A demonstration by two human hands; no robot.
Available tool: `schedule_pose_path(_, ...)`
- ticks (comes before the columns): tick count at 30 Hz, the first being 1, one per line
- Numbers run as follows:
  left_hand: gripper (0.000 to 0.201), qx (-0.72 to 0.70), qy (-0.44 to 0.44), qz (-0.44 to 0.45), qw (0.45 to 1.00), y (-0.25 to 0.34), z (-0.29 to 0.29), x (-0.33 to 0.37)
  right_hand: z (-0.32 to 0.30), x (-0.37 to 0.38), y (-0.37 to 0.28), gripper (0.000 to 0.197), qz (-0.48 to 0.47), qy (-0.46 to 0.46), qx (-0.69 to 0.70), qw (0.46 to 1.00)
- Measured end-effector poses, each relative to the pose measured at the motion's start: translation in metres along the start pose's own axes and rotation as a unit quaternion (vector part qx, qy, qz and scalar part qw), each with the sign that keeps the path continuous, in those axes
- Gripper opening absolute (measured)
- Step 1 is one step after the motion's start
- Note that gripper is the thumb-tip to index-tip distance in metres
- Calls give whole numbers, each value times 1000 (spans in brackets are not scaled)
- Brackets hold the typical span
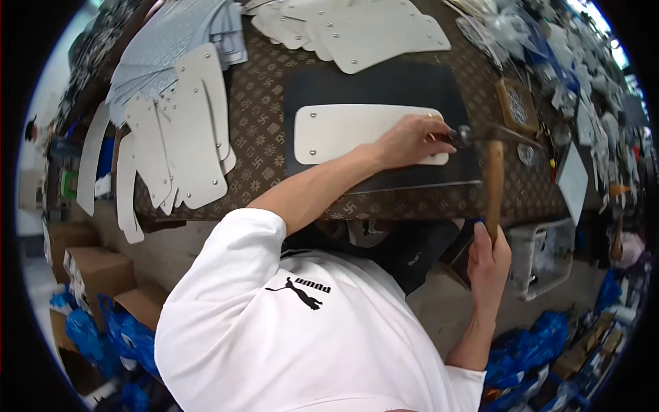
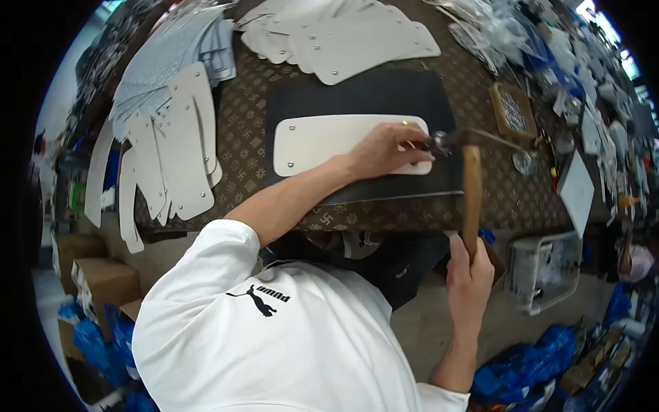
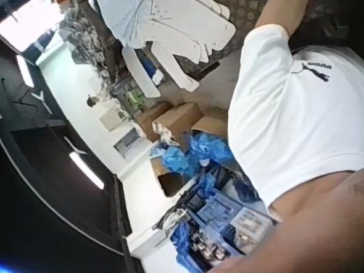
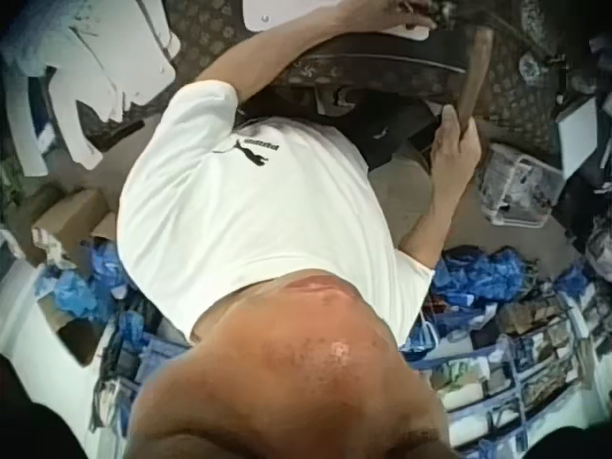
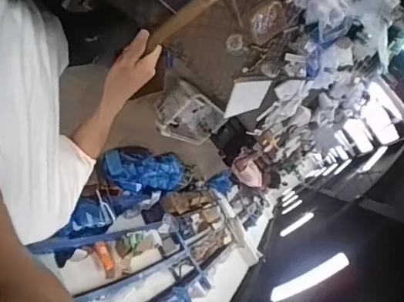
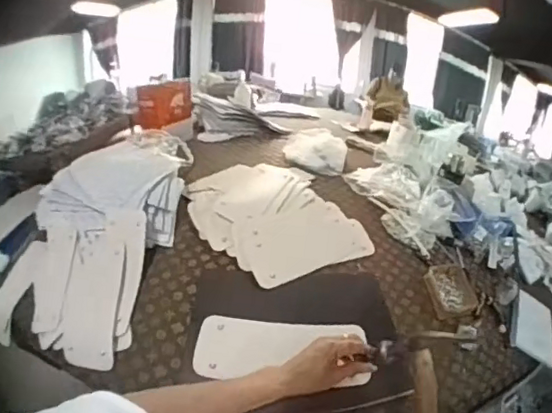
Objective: Manually hammering and assembling patterned fabric or leather templates on a factory workbench.
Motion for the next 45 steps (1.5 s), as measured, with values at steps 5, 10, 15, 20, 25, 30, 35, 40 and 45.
schedule_pose_path(5,29,-105,41,-111,987,-14,-33,-13,6,20,31,28,54,88,239,966)
schedule_pose_path(10,66,284,14,-163,945,-7,-149,-65,30,75,46,27,39,99,299,948)
schedule_pose_path(15,79,383,-92,-252,884,-18,-175,-94,29,119,55,27,-24,166,260,951)
schedule_pose_path(20,70,325,-187,-307,875,-37,-178,-82,30,134,69,23,-98,219,173,955)
schedule_pose_path(25,58,268,-33,-245,931,-35,-228,-32,34,136,67,24,-138,212,165,953)
schedule_pose_path(30,59,427,315,-101,841,25,-324,-14,29,122,67,27,-86,177,187,962)
schedule_pose_path(35,56,456,285,-304,786,50,-392,-155,32,112,52,28,-57,206,176,961)
schedule_pose_path(40,99,424,200,-612,637,38,-358,-312,35,119,48,29,-44,224,139,964)
schedule_pose_path(45,102,425,201,-598,649,17,-332,-297,25,127,71,34,-48,256,74,963)
Point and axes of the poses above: each hand's wrist, its own x-axis towards the middle knuckle, its own z-axis out of the palm, y = z × x, the point moved 7 cm from there along x, towards the middle knuckle, and after that the axes turned 2 degrees about -y, right-handed, at the moved point
